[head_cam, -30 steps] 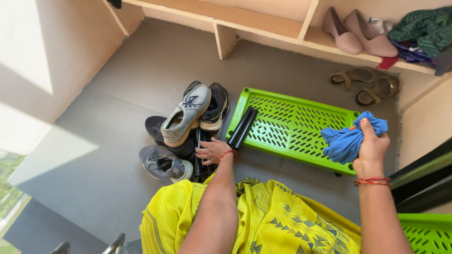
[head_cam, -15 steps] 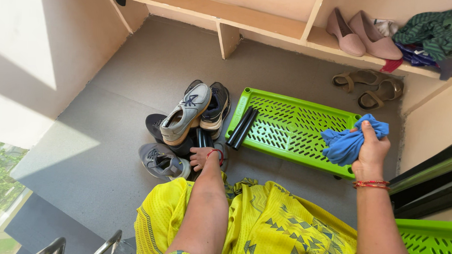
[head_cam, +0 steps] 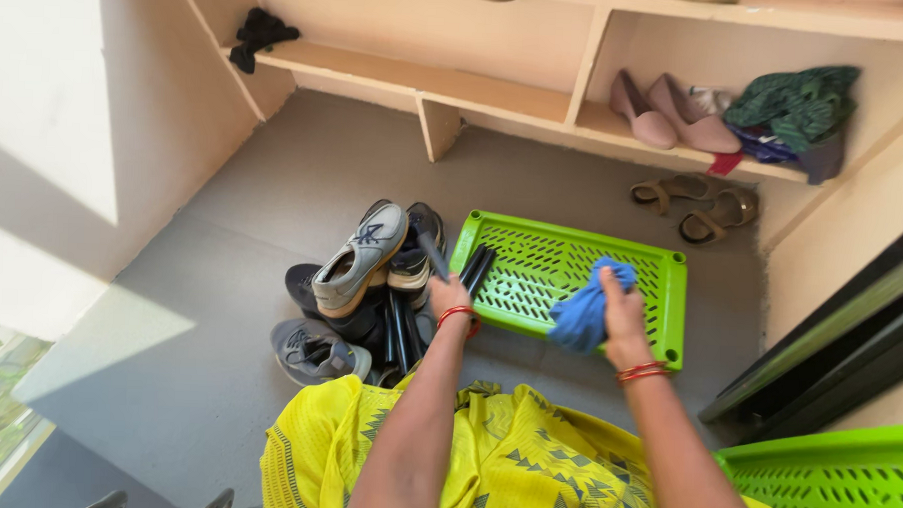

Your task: The person sits on the floor and wipes black metal legs with a blue cloth. They then insert the legs into the corners of a green plastic stool base and press them into place. The person continues to wipe additional metal legs and places them on the stool.

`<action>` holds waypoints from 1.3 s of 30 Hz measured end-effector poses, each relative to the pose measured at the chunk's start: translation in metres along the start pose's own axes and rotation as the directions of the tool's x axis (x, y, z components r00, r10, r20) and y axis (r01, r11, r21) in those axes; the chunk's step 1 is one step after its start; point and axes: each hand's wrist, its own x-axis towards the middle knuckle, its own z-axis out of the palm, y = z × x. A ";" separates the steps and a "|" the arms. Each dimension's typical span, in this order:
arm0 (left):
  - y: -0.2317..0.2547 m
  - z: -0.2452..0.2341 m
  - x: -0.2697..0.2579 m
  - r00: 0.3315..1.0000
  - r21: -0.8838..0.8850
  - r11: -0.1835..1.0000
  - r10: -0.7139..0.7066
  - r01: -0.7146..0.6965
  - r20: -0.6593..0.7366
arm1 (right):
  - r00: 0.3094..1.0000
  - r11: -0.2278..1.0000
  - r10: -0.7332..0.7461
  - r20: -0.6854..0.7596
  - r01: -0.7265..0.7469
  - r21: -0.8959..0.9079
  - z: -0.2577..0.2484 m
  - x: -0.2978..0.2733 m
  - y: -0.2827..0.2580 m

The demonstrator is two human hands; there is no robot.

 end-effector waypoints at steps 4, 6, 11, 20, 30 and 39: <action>0.012 0.058 -0.072 0.840 -0.322 0.931 0.308 -0.170 0.448 | 0.922 0.943 -0.292 0.253 0.322 -0.087 0.038 -0.031 0.032; 0.007 0.047 -0.110 0.627 -0.220 0.732 0.671 -0.645 0.395 | 0.884 0.885 -0.365 0.291 0.427 -0.186 0.048 -0.044 0.039; 0.042 -0.027 -0.164 0.567 0.015 0.847 0.342 -0.531 0.749 | 0.963 0.902 -0.265 -0.052 0.228 -0.367 0.039 -0.033 0.014; 0.092 -0.052 -0.167 0.259 0.118 0.232 0.819 -0.966 0.512 | 0.896 0.842 -0.445 -0.003 0.417 -0.341 -0.001 -0.011 -0.039; 0.070 -0.030 -0.149 -0.219 -0.066 0.943 0.144 0.327 0.965 | 0.896 0.962 -0.254 0.364 0.197 0.188 -0.046 0.005 -0.057; 0.067 -0.002 -0.191 0.244 -0.100 0.995 0.096 0.002 0.965 | 0.945 0.944 -0.264 0.192 0.295 -0.151 -0.034 0.009 -0.042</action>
